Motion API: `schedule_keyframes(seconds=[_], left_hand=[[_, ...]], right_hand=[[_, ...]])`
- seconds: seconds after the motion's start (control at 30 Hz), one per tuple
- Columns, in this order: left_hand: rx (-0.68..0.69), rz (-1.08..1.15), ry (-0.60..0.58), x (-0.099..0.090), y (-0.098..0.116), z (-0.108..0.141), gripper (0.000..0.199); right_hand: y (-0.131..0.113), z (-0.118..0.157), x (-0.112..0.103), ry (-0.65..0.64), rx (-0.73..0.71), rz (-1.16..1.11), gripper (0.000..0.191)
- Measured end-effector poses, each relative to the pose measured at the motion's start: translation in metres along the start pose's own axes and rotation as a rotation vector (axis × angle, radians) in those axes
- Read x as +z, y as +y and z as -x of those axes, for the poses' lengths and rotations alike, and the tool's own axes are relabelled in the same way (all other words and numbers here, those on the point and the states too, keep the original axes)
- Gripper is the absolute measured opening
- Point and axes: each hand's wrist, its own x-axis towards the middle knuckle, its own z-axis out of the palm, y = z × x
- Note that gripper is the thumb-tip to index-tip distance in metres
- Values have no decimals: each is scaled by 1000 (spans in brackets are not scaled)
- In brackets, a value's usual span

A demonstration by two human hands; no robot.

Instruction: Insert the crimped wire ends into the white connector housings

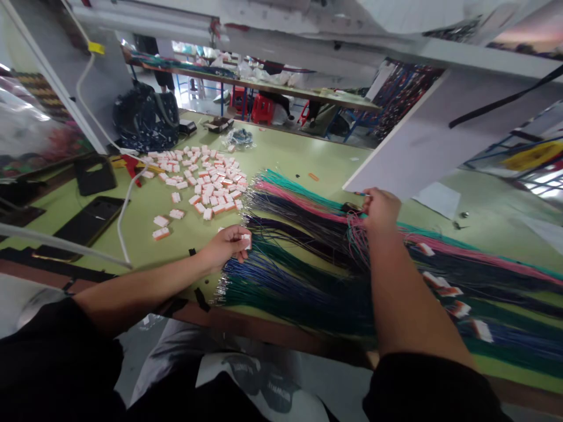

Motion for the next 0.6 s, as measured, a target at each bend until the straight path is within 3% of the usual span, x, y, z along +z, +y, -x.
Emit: schedule_keyframes(seconds=[0.1,0.17,0.33,0.4,0.47,0.6], left_hand=[[-18,30,1,0,0,-1,31],[-31,52,0,0,1,-2,27],[-52,74,-46,-2,5,-1,20],[-56,77,-65,-3,5,-2,21],[-61,80,-79,-5,4,-3,23],[-58,63,-122,-9,0,-6,25]], right_hand=[[-15,14,-3,101,33,-83,47],[-37,30,5,48,-19,-122,35],[-93,70,36,-418,-357,-162,28],[-99,79,43,-556,-402,-217,35],[-95,82,47,-616,-394,-290,43],[-82,81,52,-523,-348,-389,28]])
